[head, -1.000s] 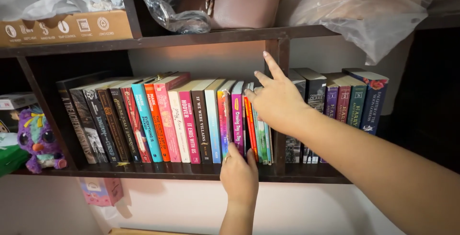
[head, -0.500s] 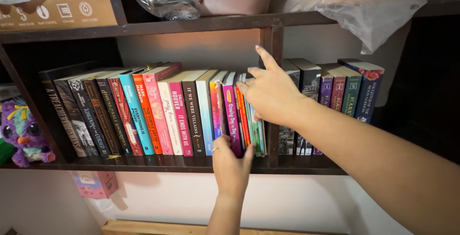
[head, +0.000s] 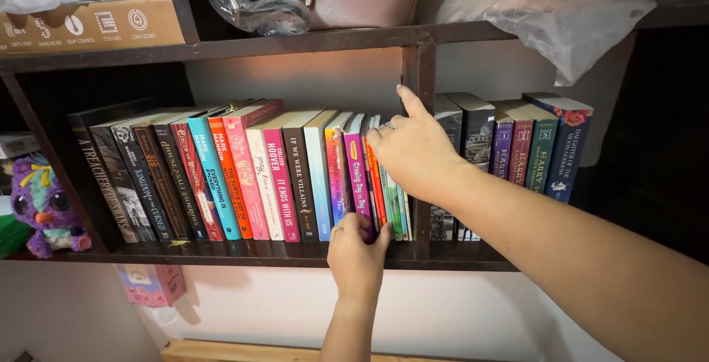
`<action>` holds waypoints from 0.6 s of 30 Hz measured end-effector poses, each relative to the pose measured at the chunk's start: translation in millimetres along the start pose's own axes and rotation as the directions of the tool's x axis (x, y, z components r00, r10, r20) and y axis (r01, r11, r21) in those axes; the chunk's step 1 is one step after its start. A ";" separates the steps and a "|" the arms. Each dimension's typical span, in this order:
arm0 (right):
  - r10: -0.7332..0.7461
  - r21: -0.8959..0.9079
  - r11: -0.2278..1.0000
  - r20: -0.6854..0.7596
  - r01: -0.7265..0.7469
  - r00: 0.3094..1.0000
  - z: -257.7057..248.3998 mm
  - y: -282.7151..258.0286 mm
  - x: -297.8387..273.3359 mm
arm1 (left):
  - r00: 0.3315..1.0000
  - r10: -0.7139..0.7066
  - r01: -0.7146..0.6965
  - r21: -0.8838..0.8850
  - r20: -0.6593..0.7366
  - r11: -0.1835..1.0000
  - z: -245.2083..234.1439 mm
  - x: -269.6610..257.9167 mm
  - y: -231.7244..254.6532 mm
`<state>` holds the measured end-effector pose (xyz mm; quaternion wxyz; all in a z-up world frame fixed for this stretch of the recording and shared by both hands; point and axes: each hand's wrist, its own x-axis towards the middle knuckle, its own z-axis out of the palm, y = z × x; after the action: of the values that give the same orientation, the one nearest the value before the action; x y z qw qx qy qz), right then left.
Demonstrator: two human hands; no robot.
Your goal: Organize and clean a bookshelf by wiping items with a tissue and rearranging books and small objects.
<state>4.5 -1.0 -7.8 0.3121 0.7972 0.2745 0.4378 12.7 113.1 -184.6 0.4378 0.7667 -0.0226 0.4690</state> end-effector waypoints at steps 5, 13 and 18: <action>-0.030 0.082 0.996 -0.014 0.031 0.999 -7.8 1.5 -3.3 | 0.979 0.182 -0.182 0.007 -0.092 0.983 9.5 -5.4 -13.8; -0.026 0.067 0.997 -0.013 0.027 1.000 -8.3 1.9 -3.8 | 0.978 0.180 -0.180 0.012 -0.110 0.984 5.5 -5.0 -10.6; -0.024 0.093 0.995 0.001 0.024 1.000 -11.7 2.0 -3.4 | 0.962 0.219 -0.216 0.031 -0.162 0.976 8.0 -7.8 -14.4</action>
<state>-7.0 -1.7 -3.1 0.2803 0.8081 0.3035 0.4198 20.4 113.5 -201.2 0.3790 0.7211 -0.0674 0.5761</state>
